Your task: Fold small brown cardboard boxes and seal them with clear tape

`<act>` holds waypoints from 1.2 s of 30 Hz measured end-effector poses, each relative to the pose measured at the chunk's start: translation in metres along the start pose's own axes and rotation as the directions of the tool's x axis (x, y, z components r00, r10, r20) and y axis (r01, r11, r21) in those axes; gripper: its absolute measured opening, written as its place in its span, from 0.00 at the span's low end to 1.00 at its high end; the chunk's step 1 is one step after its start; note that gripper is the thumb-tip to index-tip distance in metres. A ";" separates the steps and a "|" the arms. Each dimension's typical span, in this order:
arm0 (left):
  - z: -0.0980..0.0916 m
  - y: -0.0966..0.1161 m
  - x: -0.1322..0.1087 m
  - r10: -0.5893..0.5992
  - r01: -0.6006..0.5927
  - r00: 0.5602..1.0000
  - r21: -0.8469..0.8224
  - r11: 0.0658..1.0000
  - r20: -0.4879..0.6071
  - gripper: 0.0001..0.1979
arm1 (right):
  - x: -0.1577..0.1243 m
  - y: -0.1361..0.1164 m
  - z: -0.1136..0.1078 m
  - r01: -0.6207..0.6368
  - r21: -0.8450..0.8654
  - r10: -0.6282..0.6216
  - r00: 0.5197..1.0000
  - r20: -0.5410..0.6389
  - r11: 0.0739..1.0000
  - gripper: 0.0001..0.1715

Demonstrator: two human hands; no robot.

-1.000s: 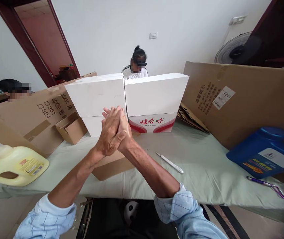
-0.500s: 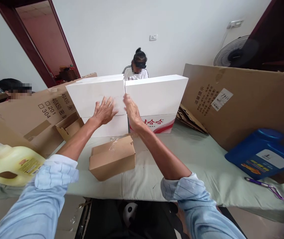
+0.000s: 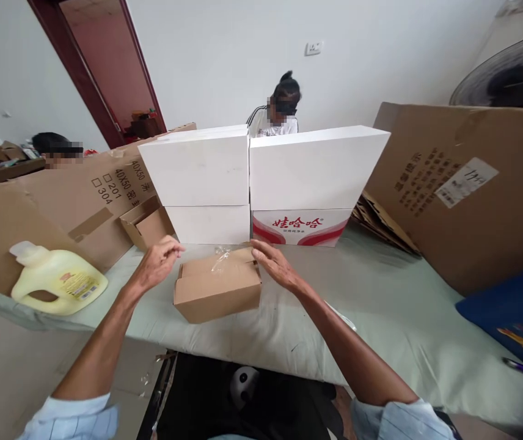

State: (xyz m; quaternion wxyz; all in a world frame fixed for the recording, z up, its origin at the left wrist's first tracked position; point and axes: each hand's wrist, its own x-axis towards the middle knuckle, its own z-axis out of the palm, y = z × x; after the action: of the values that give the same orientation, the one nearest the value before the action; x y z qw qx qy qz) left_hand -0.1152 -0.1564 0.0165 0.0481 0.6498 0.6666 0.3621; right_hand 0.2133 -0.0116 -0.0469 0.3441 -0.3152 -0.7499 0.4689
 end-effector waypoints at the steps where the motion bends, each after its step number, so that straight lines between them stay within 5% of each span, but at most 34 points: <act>1: 0.001 -0.005 -0.016 -0.024 0.024 1.000 -0.021 0.999 -0.002 0.16 | -0.005 0.005 0.006 -0.010 0.018 0.010 1.000 0.016 1.000 0.53; 5: 0.006 -0.015 -0.066 -0.132 0.140 0.989 -0.171 0.975 0.060 0.14 | -0.021 0.012 0.021 -0.045 0.123 0.044 0.999 0.012 0.991 0.54; 10: 0.017 -0.011 -0.088 -0.267 0.342 0.938 -0.465 0.817 0.222 0.16 | -0.035 0.008 0.033 -0.054 0.106 0.065 0.992 -0.107 0.993 0.53; 20: 0.027 0.010 -0.109 -0.234 0.273 0.961 -0.665 0.695 0.150 0.25 | -0.082 -0.018 0.044 -0.079 0.097 0.105 0.950 -0.295 0.992 0.47; 24: 0.030 0.016 -0.114 -0.280 0.348 0.937 -0.638 0.687 0.210 0.22 | -0.091 -0.013 0.045 -0.091 0.045 0.100 0.952 -0.291 0.995 0.45; 28: 0.035 0.017 -0.116 -0.287 0.388 0.922 -0.595 0.704 0.261 0.16 | -0.096 0.026 0.013 -0.023 -0.212 -0.047 0.946 -0.320 0.977 0.37; 31: 0.039 0.012 -0.118 -0.252 0.357 0.934 -0.605 0.711 0.255 0.16 | -0.106 0.070 -0.034 -0.024 -0.609 -0.175 0.948 -0.265 0.793 0.32; 34: 0.042 0.006 -0.118 -0.226 0.332 0.943 -0.612 0.718 0.245 0.16 | -0.124 0.107 -0.077 -0.170 -0.795 -0.031 0.972 -0.231 0.583 0.23; 36: 0.042 0.006 -0.117 -0.222 0.334 0.942 -0.613 0.716 0.253 0.16 | -0.137 0.121 -0.094 -0.228 -0.811 0.037 0.968 -0.247 0.539 0.17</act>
State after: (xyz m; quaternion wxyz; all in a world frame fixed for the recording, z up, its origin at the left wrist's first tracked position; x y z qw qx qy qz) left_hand -0.0703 -0.2447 -0.0587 0.3773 0.5118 0.5840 0.5046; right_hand 0.3849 -0.0308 -0.1581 0.1902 -0.5420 -0.8172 0.0477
